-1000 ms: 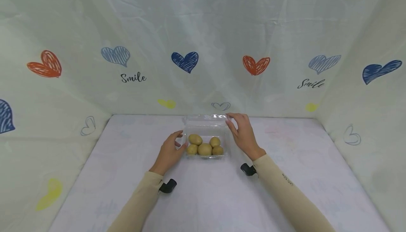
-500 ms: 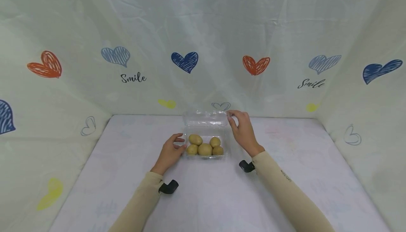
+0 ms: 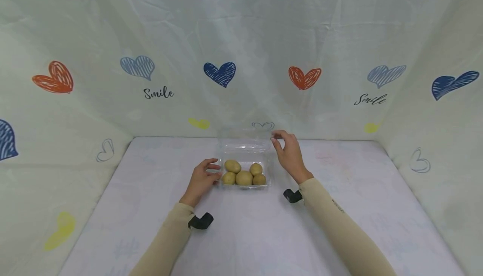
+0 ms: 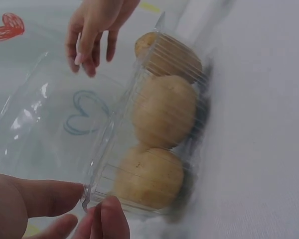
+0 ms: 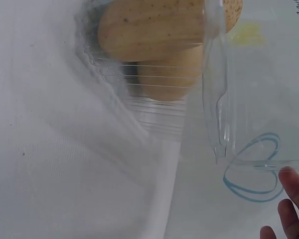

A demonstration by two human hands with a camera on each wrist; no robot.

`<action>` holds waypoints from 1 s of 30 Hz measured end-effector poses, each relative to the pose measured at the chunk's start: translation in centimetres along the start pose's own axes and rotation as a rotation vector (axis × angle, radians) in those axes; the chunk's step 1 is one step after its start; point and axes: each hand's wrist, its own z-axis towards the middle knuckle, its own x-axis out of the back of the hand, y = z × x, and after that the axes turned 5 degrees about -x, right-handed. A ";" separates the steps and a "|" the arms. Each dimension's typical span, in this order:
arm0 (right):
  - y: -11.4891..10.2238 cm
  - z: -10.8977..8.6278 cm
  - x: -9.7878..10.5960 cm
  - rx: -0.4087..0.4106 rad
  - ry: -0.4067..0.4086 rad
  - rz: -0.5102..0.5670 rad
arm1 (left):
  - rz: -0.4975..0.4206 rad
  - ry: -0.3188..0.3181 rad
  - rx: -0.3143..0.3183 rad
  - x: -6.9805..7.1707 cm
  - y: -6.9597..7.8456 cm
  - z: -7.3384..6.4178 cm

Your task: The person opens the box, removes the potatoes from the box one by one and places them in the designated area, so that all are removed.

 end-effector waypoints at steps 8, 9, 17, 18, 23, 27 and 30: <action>0.3 0.6 -0.3 -0.009 -0.006 0.016 | -0.137 -0.022 0.081 0.4 0.1 0.2; 0.3 0.7 -0.4 -0.009 -0.004 0.016 | -0.147 -0.024 0.088 0.5 0.1 0.2; 0.6 1.4 -0.6 -0.021 -0.009 0.033 | -0.165 -0.019 0.115 0.5 0.4 0.3; 0.6 1.5 -0.7 -0.030 -0.014 0.034 | -0.163 -0.017 0.117 0.5 0.4 0.4; 0.7 1.8 -0.9 -0.060 -0.034 0.015 | -0.150 -0.013 0.123 0.5 0.4 0.5; 0.9 1.9 -1.1 -0.070 -0.045 0.004 | -0.154 -0.016 0.125 0.5 0.2 0.6; 1.1 2.0 -1.4 -0.073 -0.048 0.001 | -0.155 -0.022 0.127 0.5 0.1 0.7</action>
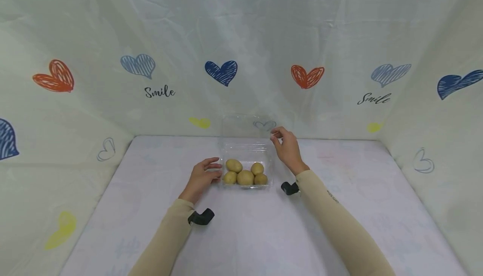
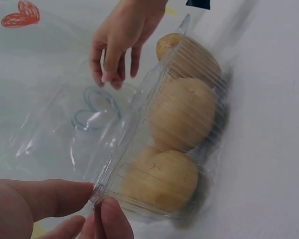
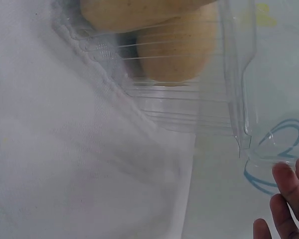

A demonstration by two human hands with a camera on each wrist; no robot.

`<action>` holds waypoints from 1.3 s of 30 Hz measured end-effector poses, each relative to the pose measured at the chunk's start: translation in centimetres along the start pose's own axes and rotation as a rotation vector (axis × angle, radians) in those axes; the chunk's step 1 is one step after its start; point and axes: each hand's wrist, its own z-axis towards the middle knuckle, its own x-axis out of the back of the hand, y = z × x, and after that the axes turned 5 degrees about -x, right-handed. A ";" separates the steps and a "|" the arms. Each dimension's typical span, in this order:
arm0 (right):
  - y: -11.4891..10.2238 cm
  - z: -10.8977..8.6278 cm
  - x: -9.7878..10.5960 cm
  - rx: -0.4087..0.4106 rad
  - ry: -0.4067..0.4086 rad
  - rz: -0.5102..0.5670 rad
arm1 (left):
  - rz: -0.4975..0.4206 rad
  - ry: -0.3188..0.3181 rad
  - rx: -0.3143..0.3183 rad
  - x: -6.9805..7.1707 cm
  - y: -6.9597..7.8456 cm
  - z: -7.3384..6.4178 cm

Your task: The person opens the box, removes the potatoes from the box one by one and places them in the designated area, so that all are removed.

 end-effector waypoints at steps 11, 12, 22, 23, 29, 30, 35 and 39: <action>0.2 0.1 -0.1 -0.037 -0.032 -0.006 | 0.002 -0.031 0.023 0.2 0.1 0.1; 0.2 0.0 -0.1 -0.044 -0.034 -0.015 | 0.000 -0.033 0.025 0.2 0.1 0.1; -0.3 -1.9 0.9 -0.073 -0.024 -0.147 | 0.001 -0.053 0.044 0.4 0.1 0.1; -0.4 -2.1 1.1 -0.060 -0.028 -0.166 | 0.003 -0.053 0.046 0.4 0.1 0.1; -0.8 -3.7 1.8 0.041 -0.068 -0.252 | 0.014 -0.049 0.050 0.5 0.1 0.1; -0.8 -4.0 1.9 0.068 -0.072 -0.261 | 0.016 -0.048 0.049 0.5 0.1 0.1; -1.2 -5.0 2.5 0.209 -0.107 -0.292 | 0.024 -0.052 0.041 0.5 0.1 0.1; -1.4 -5.6 3.0 0.286 -0.170 -0.319 | 0.026 -0.053 0.047 0.5 0.0 0.3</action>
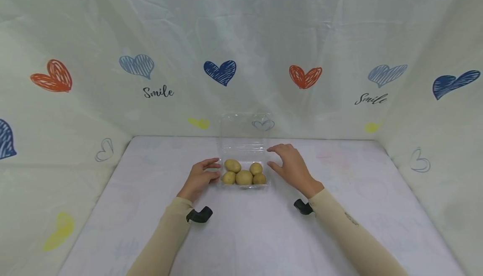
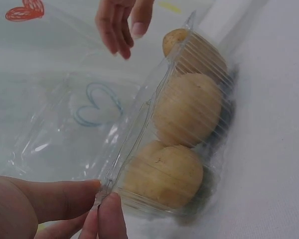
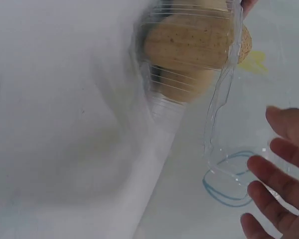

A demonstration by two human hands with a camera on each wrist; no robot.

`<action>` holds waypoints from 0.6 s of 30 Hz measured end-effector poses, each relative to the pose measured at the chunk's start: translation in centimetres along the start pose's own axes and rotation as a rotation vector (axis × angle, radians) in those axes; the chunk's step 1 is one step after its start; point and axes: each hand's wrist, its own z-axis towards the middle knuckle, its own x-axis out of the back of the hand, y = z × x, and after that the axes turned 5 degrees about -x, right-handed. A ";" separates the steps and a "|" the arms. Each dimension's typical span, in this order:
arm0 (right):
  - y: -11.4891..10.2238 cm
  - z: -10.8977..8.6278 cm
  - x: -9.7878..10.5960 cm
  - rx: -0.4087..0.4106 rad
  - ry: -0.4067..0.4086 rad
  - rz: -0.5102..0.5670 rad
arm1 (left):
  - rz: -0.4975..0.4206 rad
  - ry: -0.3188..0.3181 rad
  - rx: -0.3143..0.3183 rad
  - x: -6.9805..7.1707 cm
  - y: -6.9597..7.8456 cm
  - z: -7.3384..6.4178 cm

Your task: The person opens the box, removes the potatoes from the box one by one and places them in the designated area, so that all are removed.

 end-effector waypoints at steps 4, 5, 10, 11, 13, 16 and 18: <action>-0.1 -0.5 0.3 0.081 -0.058 -0.021 | 0.005 0.002 0.005 0.1 -0.1 0.2; -0.1 -0.6 0.3 0.104 -0.068 -0.030 | 0.007 0.001 0.004 0.1 -0.2 0.2; 0.0 -0.9 0.1 0.224 -0.118 -0.095 | 0.010 0.001 0.000 0.2 -0.3 0.2; 0.0 -0.9 0.0 0.249 -0.121 -0.110 | 0.008 0.002 0.001 0.1 -0.3 0.2; 0.0 -1.0 -0.1 0.295 -0.126 -0.143 | 0.008 0.004 0.005 0.1 -0.3 0.2; -0.2 -0.9 0.0 0.341 -0.133 -0.175 | 0.007 0.003 0.009 0.1 -0.2 0.0; -0.4 -0.8 0.1 0.366 -0.140 -0.206 | 0.008 0.002 0.011 0.1 -0.2 0.0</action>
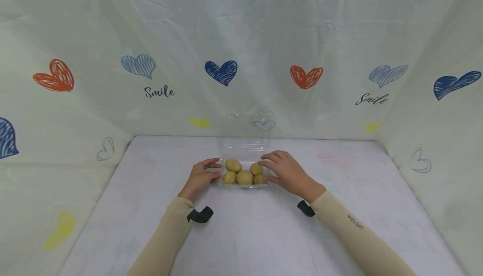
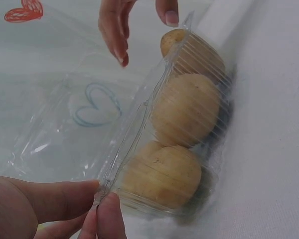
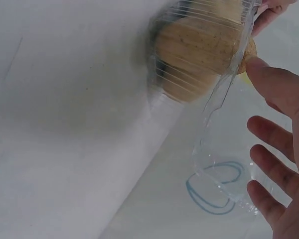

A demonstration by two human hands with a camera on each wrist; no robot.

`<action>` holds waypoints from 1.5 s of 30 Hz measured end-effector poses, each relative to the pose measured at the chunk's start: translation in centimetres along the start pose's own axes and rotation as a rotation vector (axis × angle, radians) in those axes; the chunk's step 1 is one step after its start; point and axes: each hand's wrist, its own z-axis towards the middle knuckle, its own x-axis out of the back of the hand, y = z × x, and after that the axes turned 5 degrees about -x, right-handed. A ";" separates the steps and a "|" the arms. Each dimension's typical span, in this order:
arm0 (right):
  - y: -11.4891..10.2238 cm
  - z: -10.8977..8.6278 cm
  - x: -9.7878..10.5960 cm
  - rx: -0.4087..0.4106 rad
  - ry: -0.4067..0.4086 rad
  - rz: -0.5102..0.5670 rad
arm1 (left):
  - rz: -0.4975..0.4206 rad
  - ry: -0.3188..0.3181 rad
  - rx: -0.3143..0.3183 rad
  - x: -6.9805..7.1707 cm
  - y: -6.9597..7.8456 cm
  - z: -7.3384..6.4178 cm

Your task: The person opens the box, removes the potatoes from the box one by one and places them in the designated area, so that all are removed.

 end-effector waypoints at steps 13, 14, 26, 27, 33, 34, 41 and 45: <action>-0.3 1.2 0.6 0.142 -0.077 -0.126 | 0.009 0.001 -0.013 -0.1 0.1 -0.1; -0.4 1.3 0.7 0.144 -0.094 -0.129 | 0.007 0.002 -0.011 -0.1 0.1 -0.1; -0.6 1.8 0.8 0.175 -0.177 -0.072 | 0.008 0.004 -0.018 -0.2 0.0 -0.2; -0.5 1.7 0.7 0.176 -0.177 -0.061 | 0.007 0.004 -0.019 -0.2 0.0 -0.2; -0.4 1.4 0.4 0.173 -0.169 -0.029 | 0.002 0.005 -0.016 -0.2 0.0 -0.2; -0.3 1.4 0.3 0.174 -0.166 -0.027 | 0.002 0.006 -0.015 -0.2 0.0 -0.2; -0.3 1.4 0.2 0.185 -0.161 0.007 | 0.002 0.008 -0.018 -0.2 -0.1 -0.1; -0.3 1.4 0.1 0.179 -0.168 0.008 | -0.002 0.012 -0.023 -0.3 0.0 -0.2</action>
